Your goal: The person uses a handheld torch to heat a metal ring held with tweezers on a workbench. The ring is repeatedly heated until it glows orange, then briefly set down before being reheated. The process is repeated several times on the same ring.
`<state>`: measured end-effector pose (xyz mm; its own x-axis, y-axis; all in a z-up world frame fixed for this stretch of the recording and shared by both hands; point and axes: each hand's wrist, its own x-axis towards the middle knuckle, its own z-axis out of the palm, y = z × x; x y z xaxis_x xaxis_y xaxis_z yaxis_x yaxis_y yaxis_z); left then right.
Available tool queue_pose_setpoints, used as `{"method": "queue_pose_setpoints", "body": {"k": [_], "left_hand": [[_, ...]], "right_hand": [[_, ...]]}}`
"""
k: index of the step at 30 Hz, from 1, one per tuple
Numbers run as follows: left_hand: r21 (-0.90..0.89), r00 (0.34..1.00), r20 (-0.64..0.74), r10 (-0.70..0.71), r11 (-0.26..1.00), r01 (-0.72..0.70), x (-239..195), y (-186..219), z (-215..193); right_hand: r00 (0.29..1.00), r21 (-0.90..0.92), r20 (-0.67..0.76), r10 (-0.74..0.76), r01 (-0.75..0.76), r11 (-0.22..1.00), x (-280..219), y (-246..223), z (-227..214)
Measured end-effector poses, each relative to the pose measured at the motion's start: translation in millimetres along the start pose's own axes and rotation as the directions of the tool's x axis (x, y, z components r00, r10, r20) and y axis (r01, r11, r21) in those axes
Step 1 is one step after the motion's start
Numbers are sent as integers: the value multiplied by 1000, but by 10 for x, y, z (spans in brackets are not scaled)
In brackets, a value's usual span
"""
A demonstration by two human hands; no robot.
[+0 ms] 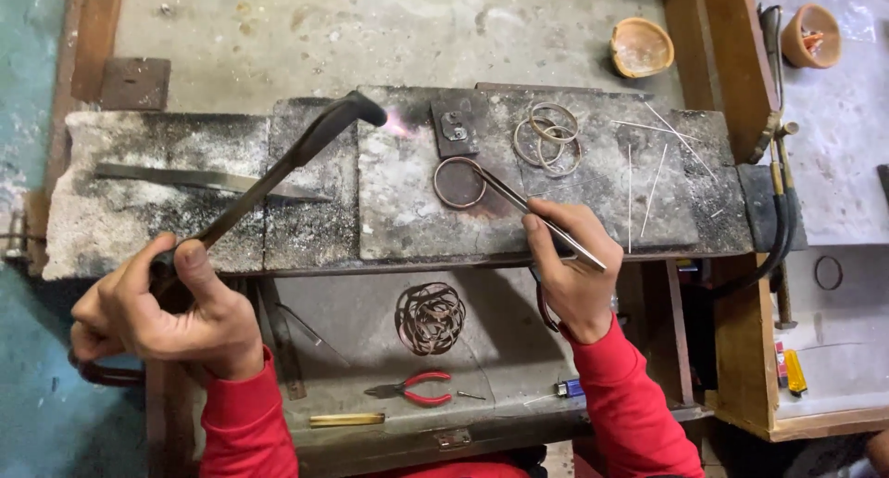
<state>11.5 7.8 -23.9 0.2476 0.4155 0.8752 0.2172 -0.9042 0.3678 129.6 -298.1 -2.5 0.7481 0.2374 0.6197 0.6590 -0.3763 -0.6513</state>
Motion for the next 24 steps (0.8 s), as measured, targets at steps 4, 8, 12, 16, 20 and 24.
{"method": "queue_pose_setpoints", "body": {"k": [4, 8, 12, 16, 20, 24], "left_hand": [[76, 999, 27, -24, 997, 22, -11, 19, -31], [21, 998, 58, -3, 1000, 2, -23, 43, -22], [-17, 999, 36, 17, 1000, -17, -47, 78, 22], [-41, 999, 38, 29, 999, -27, -78, 67, 33], [-25, 999, 42, 13, 1000, -11, -91, 75, 29], [-81, 998, 61, 16, 997, -11, -121, 58, 42]], "right_hand": [[1000, -39, 8, -15, 16, 999, 35, -95, -24], [980, -100, -88, -179, 171, 980, -104, -108, -48], [824, -329, -214, -524, 444, 834, -271, 46, -61], [796, -443, -221, -563, 432, 785, -358, 49, -67], [831, -437, -224, -509, 381, 815, -356, -7, -58], [835, -422, -258, -486, 355, 834, -354, -13, -49]]}}
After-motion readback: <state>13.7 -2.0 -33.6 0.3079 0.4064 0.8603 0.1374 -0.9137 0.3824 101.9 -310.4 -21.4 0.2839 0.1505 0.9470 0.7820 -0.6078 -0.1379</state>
